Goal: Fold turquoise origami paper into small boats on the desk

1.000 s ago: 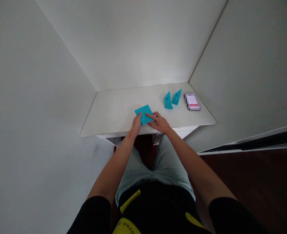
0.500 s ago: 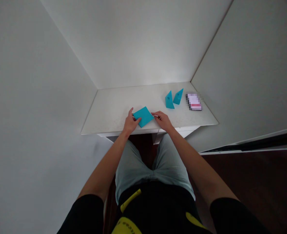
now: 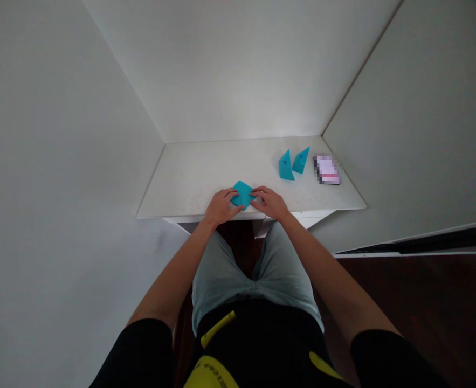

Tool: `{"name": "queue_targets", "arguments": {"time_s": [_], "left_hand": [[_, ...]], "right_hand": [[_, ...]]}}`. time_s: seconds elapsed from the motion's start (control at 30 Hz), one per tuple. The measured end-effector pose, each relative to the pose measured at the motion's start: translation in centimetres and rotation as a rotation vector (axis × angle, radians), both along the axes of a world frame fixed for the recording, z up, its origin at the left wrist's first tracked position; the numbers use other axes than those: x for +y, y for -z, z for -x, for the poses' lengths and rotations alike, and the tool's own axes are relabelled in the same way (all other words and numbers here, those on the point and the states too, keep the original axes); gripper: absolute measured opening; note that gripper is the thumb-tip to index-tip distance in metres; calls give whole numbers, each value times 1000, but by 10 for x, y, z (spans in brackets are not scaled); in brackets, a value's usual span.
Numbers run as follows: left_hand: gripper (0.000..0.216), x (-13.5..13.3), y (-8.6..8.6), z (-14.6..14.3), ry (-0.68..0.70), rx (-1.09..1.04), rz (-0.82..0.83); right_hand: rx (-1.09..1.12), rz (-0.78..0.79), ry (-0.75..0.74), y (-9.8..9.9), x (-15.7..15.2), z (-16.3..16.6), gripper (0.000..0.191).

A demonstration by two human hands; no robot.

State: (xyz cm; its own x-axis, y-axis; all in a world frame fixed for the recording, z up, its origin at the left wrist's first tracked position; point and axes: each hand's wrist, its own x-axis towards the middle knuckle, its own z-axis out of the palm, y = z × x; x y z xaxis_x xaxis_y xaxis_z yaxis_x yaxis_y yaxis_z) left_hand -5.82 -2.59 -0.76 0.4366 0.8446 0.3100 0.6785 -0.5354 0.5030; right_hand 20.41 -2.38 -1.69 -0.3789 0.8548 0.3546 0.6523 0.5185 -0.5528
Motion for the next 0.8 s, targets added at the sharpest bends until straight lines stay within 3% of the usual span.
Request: {"name": "queue_targets", "arguments": {"time_s": [0.13, 0.37, 0.6, 0.8], "left_hand": [[58, -1, -1, 6, 46, -31, 20], [20, 4, 7, 6, 36, -169, 56], [20, 7, 6, 3, -57, -185, 93], [22, 7, 2, 3, -115, -135, 72]], "right_hand": [[27, 25, -9, 2, 3, -4, 39], [140, 125, -118, 5, 10, -19, 61], [188, 171, 65, 13, 15, -12, 43], [112, 119, 147, 12, 15, -4, 34]]}}
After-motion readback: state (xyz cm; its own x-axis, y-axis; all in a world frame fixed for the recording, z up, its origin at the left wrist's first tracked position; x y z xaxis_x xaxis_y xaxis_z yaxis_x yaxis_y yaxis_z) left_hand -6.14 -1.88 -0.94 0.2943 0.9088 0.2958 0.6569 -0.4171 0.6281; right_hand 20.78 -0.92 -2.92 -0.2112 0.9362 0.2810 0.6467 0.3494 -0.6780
